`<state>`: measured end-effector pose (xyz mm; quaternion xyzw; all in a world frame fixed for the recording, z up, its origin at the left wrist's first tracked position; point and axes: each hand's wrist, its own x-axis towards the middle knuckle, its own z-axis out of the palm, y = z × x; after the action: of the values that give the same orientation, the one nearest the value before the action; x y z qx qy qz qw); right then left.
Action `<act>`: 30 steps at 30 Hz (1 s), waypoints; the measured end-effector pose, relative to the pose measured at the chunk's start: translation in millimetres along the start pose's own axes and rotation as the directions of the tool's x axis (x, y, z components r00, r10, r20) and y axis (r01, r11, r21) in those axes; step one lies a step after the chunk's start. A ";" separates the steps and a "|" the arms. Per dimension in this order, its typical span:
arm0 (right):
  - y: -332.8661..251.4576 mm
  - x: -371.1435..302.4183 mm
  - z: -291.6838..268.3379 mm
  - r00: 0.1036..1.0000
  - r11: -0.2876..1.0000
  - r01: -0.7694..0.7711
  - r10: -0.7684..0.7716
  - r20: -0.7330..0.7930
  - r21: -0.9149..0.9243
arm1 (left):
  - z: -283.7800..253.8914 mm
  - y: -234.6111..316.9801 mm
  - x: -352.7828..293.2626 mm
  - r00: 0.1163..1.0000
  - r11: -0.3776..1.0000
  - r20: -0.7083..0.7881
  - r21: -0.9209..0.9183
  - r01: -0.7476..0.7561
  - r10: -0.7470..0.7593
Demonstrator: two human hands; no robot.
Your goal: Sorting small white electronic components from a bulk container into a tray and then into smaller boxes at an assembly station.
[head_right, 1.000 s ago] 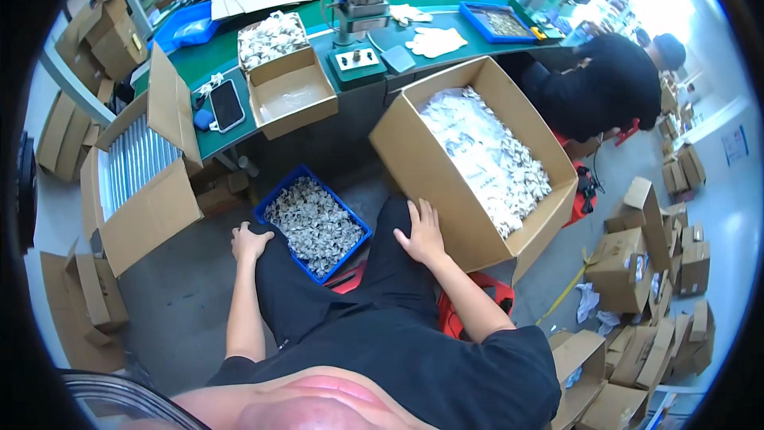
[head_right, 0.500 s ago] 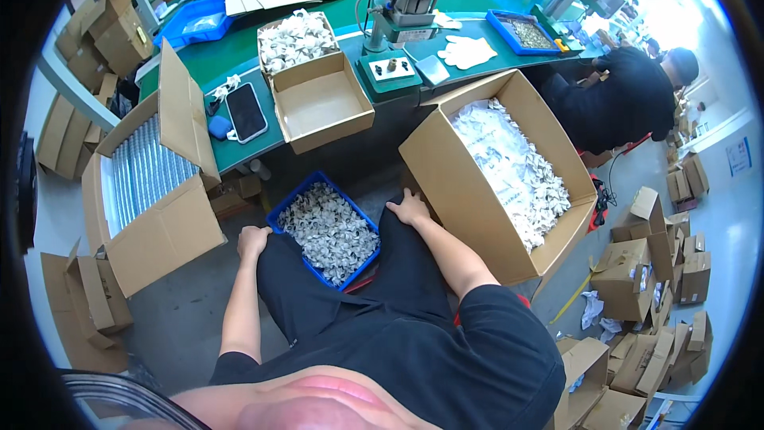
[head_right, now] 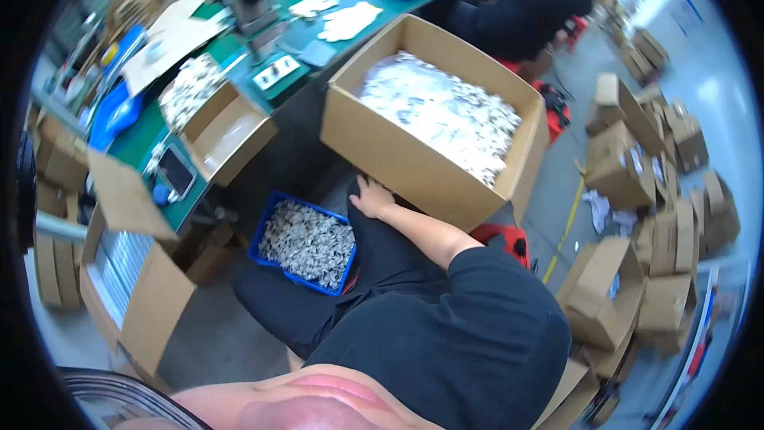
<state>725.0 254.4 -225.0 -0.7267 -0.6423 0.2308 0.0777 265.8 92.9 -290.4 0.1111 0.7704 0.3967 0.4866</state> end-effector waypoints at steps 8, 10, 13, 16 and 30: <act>27.9 -47.6 -25.4 0.994 0.988 0.112 -0.109 0.026 -0.107 | 119.0 40.6 -29.7 0.975 0.987 0.214 0.136 -0.083 0.052; 31.1 -55.9 -31.2 0.991 0.982 0.135 -0.133 0.019 -0.133 | 133.3 49.4 -36.0 0.969 0.985 0.236 0.139 -0.103 0.068; 32.9 -71.8 -38.0 0.987 0.975 0.160 -0.160 0.010 -0.155 | 151.7 59.6 -45.7 0.960 0.983 0.264 0.135 -0.127 0.088; 39.6 -85.3 -43.0 0.980 0.961 0.199 -0.200 0.014 -0.190 | 166.8 59.9 -57.2 0.953 0.985 0.287 0.111 -0.135 0.098; 32.3 -143.4 -17.7 0.925 0.911 0.376 -0.381 0.004 -0.167 | 131.6 37.2 -61.4 0.924 0.991 0.360 -0.063 -0.117 0.132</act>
<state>751.9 113.4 -188.9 -0.5957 -0.7866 0.1470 0.0698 398.9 149.4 -250.9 0.2215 0.6504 0.4146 0.5967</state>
